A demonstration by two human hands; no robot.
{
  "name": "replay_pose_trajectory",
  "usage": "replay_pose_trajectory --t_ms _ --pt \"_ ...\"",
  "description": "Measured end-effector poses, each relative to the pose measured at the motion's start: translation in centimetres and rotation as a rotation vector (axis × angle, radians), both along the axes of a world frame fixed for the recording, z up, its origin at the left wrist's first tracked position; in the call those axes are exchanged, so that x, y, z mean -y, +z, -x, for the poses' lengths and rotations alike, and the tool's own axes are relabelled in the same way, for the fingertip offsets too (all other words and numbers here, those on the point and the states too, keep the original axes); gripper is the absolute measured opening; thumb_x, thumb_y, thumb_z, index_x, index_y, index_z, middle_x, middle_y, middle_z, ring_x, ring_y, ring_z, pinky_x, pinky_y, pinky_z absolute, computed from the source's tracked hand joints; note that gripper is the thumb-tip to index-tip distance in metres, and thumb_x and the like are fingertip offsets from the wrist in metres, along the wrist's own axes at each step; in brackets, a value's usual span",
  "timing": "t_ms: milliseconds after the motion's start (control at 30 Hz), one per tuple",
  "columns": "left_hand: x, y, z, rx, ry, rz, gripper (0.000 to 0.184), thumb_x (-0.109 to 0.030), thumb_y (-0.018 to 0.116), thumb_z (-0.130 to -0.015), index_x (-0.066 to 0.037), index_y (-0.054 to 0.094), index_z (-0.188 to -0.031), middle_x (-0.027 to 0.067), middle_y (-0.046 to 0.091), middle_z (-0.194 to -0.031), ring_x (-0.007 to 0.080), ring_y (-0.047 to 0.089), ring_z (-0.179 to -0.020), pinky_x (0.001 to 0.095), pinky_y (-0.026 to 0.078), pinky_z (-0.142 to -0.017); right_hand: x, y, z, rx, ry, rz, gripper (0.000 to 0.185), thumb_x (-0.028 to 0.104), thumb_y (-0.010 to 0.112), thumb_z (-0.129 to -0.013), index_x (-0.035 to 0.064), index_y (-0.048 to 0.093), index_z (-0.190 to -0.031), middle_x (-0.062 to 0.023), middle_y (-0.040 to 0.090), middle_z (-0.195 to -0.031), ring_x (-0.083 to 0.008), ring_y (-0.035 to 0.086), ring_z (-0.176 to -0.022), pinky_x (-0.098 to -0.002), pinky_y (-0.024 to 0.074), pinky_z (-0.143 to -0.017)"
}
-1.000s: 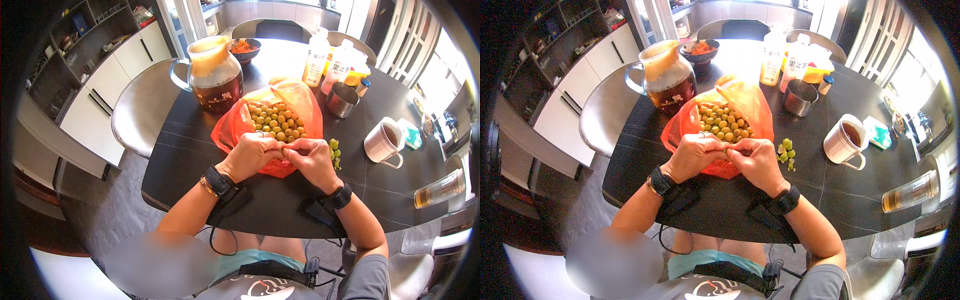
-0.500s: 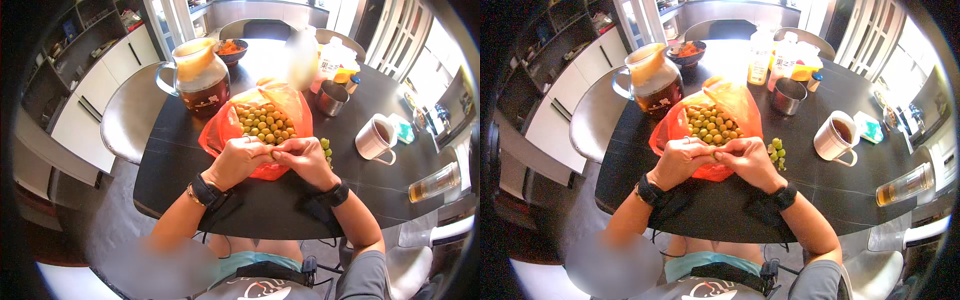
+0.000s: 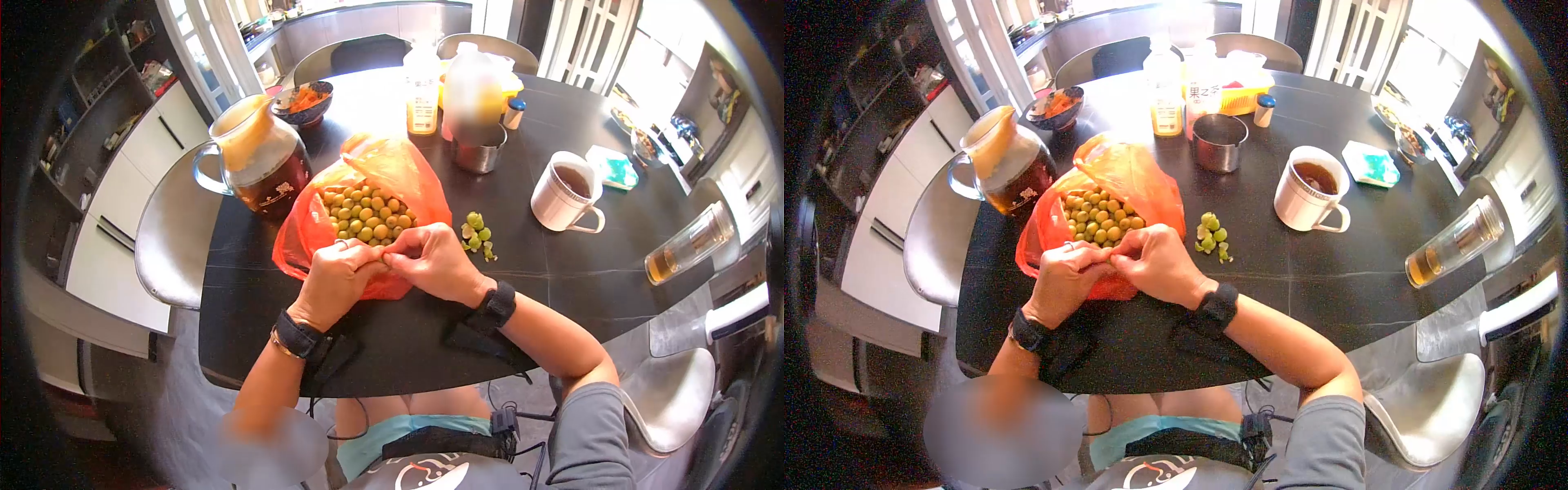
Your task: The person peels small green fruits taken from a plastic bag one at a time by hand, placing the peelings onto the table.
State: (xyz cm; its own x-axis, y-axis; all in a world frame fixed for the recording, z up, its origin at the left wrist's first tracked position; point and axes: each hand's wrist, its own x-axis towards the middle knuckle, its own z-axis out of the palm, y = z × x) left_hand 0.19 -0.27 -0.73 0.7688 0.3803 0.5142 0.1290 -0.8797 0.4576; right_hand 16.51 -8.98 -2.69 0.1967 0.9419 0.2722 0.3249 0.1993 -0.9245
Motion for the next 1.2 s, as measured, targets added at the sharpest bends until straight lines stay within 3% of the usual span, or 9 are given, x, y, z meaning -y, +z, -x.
replay_pose_trajectory --t_ms 267,333,367,567,733,800,900,1000,1200 --pt "0.4 -0.1 0.1 -0.01 0.022 0.061 0.013 -0.011 0.071 -0.075 -0.001 0.067 -0.084 0.0137 0.065 -0.077 0.0286 0.063 -0.073 0.034 0.05 -0.067 0.3 1.0 -0.4 0.143 -0.008 0.064 0.011 0.005 0.066 -0.08 -0.0055 0.069 -0.082 -0.0063 0.067 -0.072 -0.0052 0.057 -0.065 -0.0219 0.048 -0.059" --pt "0.0 0.5 0.0 0.037 0.01 0.15 0.015 -0.01 0.073 -0.073 0.0 0.068 -0.083 0.0132 0.066 -0.078 0.0258 0.065 -0.073 0.0318 0.05 -0.068 0.0 1.5 -0.9 -0.165 0.155 0.098 0.01 0.005 0.068 -0.078 -0.0028 0.07 -0.084 -0.0068 0.067 -0.069 -0.0076 0.058 -0.063 -0.0251 0.0484 -0.059" --pt "0.0 0.7 0.2 0.078 0.002 0.246 0.016 -0.009 0.075 -0.072 0.001 0.068 -0.083 0.0128 0.068 -0.08 0.023 0.066 -0.074 0.0297 0.051 -0.069 0.3 2.0 -1.2 -0.173 0.208 0.067 0.009 0.004 0.067 -0.081 -0.0021 0.071 -0.088 -0.0019 0.066 -0.07 -0.0043 0.055 -0.066 -0.0224 0.0476 -0.061" --pt "-0.2 1.4 0.8 0.049 -0.081 0.074 0.019 -0.008 0.076 -0.069 0.001 0.068 -0.084 0.0124 0.068 -0.08 0.0227 0.065 -0.073 0.0303 0.051 -0.068 0.8 3.0 -1.9 -0.133 0.277 0.08 0.01 0.003 0.07 -0.078 -0.0025 0.071 -0.087 -0.0031 0.068 -0.073 -0.005 0.057 -0.068 -0.0216 0.0481 -0.063" --pt "0.2 1.1 0.7 0.054 -0.053 -0.062 0.022 -0.014 0.076 -0.07 -0.003 0.066 -0.087 0.009 0.065 -0.079 0.0236 0.063 -0.072 0.0314 0.052 -0.067 0.6 2.1 -1.0 -0.132 0.206 0.04 0.007 0.001 0.07 -0.075 -0.0023 0.07 -0.081 -0.0045 0.068 -0.071 -0.0062 0.058 -0.067 -0.0231 0.0486 -0.062" --pt "0.5 1.1 0.7 0.025 -0.035 -0.045 0.02 -0.012 0.075 -0.071 -0.002 0.068 -0.087 0.0121 0.068 -0.082 0.0243 0.065 -0.073 0.0321 0.052 -0.068 0.4 1.3 -0.6 -0.144 0.176 0.052 0.006 0.001 0.069 -0.074 -0.0027 0.07 -0.08 -0.0059 0.068 -0.071 -0.0072 0.059 -0.066 -0.0241 0.0489 -0.062" --pt "0.6 1.0 0.5 0.003 -0.015 -0.043 0.019 -0.012 0.074 -0.072 -0.003 0.068 -0.088 0.0116 0.068 -0.083 0.0249 0.065 -0.074 0.0322 0.052 -0.068 0.3 0.6 0.2 -0.107 0.033 -0.036 0.005 0.0 0.066 -0.073 -0.004 0.067 -0.076 -0.0151 0.067 -0.069 -0.015 0.064 -0.065 -0.0282 0.0498 -0.061" --pt "0.5 0.7 0.5 -0.007 -0.03 -0.079 0.017 -0.011 0.07 -0.076 -0.003 0.064 -0.09 0.0117 0.063 -0.081 0.0285 0.062 -0.074 0.0344 0.051 -0.066 0.5 0.5 0.5 0.006 0.005 -0.007 0.005 -0.003 0.065 -0.079 -0.0045 0.067 -0.083 -0.0087 0.068 -0.078 -0.0078 0.062 -0.071 -0.0219 0.0502 -0.064" --pt "0.7 0.3 0.3 -0.058 -0.005 -0.07 0.016 -0.011 0.07 -0.076 -0.002 0.064 -0.089 0.0129 0.064 -0.082 0.029 0.062 -0.074 0.0346 0.051 -0.066 0.6 0.4 0.8 0.117 -0.056 -0.054 0.004 -0.002 0.065 -0.08 -0.0038 0.066 -0.083 -0.0083 0.067 -0.075 -0.0078 0.061 -0.07 -0.023 0.0498 -0.062"
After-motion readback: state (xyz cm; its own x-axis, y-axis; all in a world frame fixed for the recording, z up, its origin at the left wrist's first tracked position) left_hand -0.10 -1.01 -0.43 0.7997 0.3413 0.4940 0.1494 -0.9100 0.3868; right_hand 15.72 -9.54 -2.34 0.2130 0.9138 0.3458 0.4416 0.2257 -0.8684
